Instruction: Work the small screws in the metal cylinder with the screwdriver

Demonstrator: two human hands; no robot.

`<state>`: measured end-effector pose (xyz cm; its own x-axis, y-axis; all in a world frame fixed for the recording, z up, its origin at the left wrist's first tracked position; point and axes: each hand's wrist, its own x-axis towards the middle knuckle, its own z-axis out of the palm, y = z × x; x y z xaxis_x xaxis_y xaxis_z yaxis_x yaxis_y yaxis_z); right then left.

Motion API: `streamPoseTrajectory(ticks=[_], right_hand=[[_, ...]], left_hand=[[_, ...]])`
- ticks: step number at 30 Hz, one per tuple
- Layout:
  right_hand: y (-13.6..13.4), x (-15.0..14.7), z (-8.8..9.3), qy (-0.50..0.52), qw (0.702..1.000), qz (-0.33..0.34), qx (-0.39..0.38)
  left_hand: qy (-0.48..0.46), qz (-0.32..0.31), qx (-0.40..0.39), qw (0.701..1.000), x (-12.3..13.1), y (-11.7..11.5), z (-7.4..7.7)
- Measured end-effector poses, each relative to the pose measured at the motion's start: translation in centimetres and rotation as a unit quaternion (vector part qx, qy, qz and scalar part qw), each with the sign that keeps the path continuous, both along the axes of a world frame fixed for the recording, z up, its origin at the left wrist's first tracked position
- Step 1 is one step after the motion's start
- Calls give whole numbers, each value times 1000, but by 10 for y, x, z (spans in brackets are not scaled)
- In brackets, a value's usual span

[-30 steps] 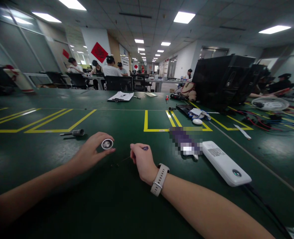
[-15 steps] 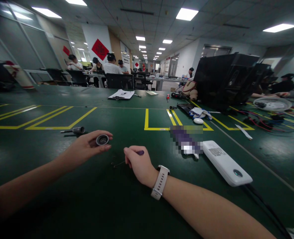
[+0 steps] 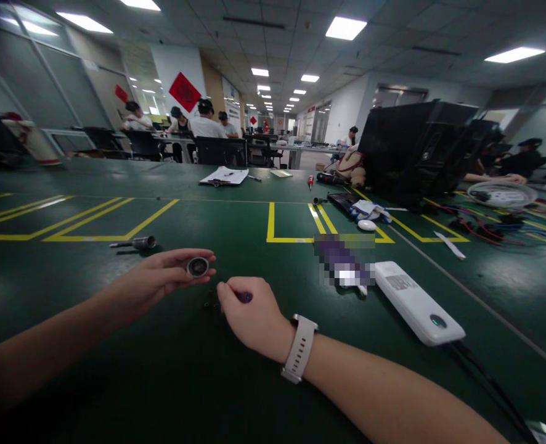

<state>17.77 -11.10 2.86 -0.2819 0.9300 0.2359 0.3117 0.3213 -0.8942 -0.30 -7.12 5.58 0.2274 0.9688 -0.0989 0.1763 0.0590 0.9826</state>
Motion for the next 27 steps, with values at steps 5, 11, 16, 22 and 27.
streamPoseTrajectory(ticks=[5, 11, 16, 22, 27], right_hand=[[1, 1, -11, 54, 997, 5, 62], [-7, 4, -6, 67, 984, -13, 162], [-10, 1, -7, 17, 978, 30, 207], [-9, -3, -9, -37, 963, 50, 262], [-11, -4, -9, -72, 956, 65, 275]], left_hand=[[-1, 18, -19, 1000, 3, 0, 2], [29, 28, -6, 999, 2, -1, -1], [45, 20, 7, 999, 4, -4, -1], [45, 25, 0, 999, 7, -9, 3], [43, 50, -1, 998, 12, -13, 7]])
